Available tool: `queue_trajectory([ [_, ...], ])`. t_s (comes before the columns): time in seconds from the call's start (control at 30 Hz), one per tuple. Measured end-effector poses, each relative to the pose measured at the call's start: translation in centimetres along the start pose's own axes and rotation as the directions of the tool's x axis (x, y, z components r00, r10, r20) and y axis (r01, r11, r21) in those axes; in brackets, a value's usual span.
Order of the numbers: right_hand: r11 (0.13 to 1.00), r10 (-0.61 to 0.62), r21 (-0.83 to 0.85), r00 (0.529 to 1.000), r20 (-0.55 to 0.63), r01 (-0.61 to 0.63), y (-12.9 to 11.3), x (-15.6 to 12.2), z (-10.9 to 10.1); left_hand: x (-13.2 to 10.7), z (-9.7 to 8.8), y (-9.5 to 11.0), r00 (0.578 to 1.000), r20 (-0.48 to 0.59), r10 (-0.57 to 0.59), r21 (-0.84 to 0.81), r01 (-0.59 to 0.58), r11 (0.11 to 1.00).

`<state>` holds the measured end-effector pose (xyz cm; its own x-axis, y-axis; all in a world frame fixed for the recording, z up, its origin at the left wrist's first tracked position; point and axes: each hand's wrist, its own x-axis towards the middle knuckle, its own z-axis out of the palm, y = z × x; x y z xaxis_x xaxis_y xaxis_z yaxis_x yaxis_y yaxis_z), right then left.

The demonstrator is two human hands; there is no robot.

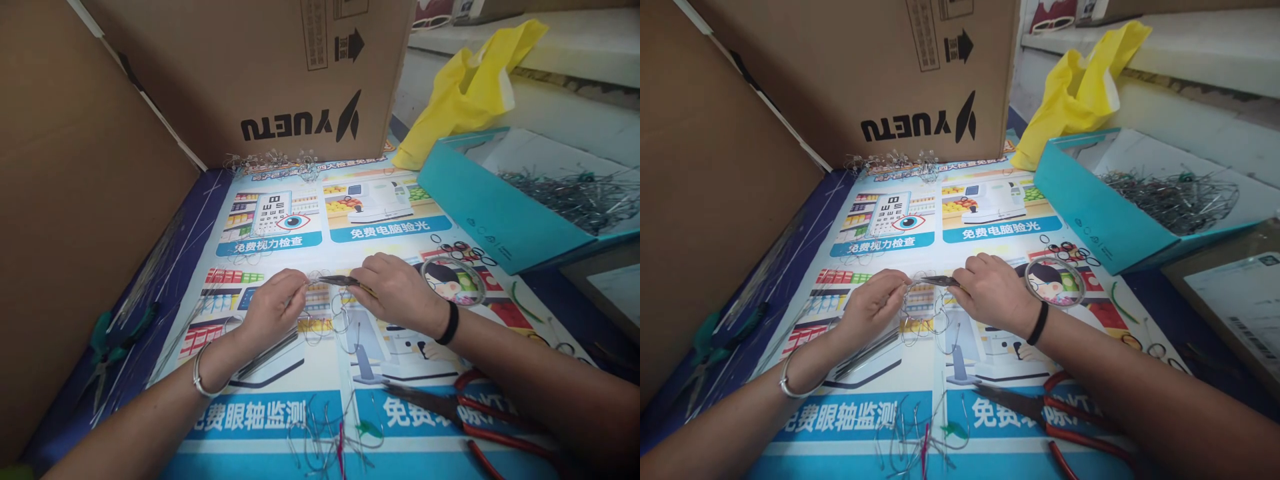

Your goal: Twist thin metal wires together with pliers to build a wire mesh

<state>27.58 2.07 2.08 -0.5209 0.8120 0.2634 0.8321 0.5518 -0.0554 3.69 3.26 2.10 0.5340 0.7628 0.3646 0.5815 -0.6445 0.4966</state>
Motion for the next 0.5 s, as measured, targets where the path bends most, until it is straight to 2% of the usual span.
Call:
queue_trajectory([
  [0.3, 0.998, -0.021, -0.065, 1.000, 0.000, 0.021, -0.42, 0.16, -0.04, -0.05, 0.24, -0.04, 1.000, 0.002, 0.020, 0.029, -0.020, 0.999],
  [0.5, 0.994, -0.004, -0.105, 0.999, 0.041, 0.008, -0.90, 0.52, -0.21, -0.12, 0.29, -0.05, 1.000, 0.012, 0.026, 0.029, -0.026, 0.999],
])
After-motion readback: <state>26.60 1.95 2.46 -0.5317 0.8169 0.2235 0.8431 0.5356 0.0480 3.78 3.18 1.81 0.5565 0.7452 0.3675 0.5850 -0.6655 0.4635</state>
